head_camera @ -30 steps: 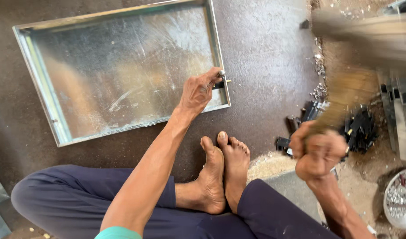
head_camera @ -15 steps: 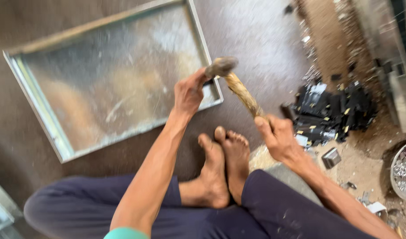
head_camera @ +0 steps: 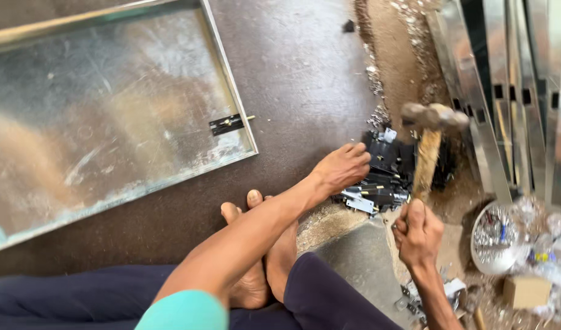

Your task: The person sits on the floor and uses a hammer to attach small metal locks to the edges of rectangular glass panels. They repeatedly pick up a lock, position it on the panel, and hammer it into place before moving to the next panel.

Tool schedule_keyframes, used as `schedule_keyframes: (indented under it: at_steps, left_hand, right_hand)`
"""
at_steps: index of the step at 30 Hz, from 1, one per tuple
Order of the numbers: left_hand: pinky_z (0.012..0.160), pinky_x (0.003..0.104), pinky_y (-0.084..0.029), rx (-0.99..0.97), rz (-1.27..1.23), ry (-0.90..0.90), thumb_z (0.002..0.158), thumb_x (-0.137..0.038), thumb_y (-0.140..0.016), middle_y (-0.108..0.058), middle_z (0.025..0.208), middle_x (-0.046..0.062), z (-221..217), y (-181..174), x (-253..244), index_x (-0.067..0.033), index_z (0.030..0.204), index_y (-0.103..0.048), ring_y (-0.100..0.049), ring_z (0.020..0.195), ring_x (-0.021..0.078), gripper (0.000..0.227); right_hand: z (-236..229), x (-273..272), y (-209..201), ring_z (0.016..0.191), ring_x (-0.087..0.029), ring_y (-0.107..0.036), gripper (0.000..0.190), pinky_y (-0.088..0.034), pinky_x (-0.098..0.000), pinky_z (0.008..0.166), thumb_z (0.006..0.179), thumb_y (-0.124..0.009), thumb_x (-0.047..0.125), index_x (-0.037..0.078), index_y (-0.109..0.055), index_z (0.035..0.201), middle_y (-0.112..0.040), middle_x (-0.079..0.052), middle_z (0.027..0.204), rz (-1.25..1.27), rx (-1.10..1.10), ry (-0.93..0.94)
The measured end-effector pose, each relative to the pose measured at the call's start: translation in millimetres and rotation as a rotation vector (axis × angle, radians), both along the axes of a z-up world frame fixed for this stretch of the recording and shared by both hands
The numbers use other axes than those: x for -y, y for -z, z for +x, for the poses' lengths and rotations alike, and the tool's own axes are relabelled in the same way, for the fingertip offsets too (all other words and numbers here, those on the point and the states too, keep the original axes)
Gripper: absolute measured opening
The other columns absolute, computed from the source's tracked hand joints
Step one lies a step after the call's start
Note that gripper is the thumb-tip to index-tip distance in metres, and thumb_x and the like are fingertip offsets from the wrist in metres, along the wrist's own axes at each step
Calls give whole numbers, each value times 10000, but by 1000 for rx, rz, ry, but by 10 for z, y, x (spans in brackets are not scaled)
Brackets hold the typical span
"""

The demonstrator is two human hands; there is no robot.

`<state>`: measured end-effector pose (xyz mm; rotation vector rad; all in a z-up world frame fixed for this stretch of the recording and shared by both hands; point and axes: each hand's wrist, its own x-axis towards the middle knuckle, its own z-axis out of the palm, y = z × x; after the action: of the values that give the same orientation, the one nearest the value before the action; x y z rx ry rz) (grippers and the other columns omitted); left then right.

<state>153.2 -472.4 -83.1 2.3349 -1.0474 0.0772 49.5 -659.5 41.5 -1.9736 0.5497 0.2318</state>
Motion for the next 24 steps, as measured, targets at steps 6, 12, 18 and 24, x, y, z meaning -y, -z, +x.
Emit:
schedule_keyframes:
  at_steps: [6, 12, 18, 24]
  left_hand:
    - [877, 426, -569, -393, -537, -336, 906, -22, -592, -668, 1050, 98, 122, 116, -764, -91, 1101, -593, -644, 1000, 274, 207]
    - [564, 292, -558, -625, -490, -871, 936, -111, -641, -645, 748, 50, 174, -560, -2432, -119, 1241, -481, -658, 622, 147, 344]
    - [615, 308, -536, -356, -596, -799, 889, -70, -757, -674, 844, 36, -3, -236, -2807, -122, 1097, -704, -623, 708, 180, 221]
    - [805, 362, -537, -50, -333, -657, 847, -103, -794, -678, 955, 50, -79, 48, -2753, -126, 1113, -716, -666, 885, 223, 278]
  right_hand:
    - [-192, -82, 110, 457, -92, -403, 411, -309, -249, 380, 1084, -469, 363, 44, -521, 831, -469, -13, 607, 20, -76, -60]
    - [-258, -397, 389, 433, -92, -436, 416, -358, -271, 345, 1026, -482, 409, 57, -576, 826, -508, 3, 594, -43, -233, -237]
    - [-192, -839, 434, 407, -107, -419, 461, -345, -295, 328, 993, -501, 453, 49, -574, 784, -508, -3, 563, 32, -411, -330]
    - [-240, -1079, 213, 470, -95, -406, 486, -350, -292, 412, 1000, -536, 453, 38, -568, 748, -472, -2, 574, -93, -413, -401]
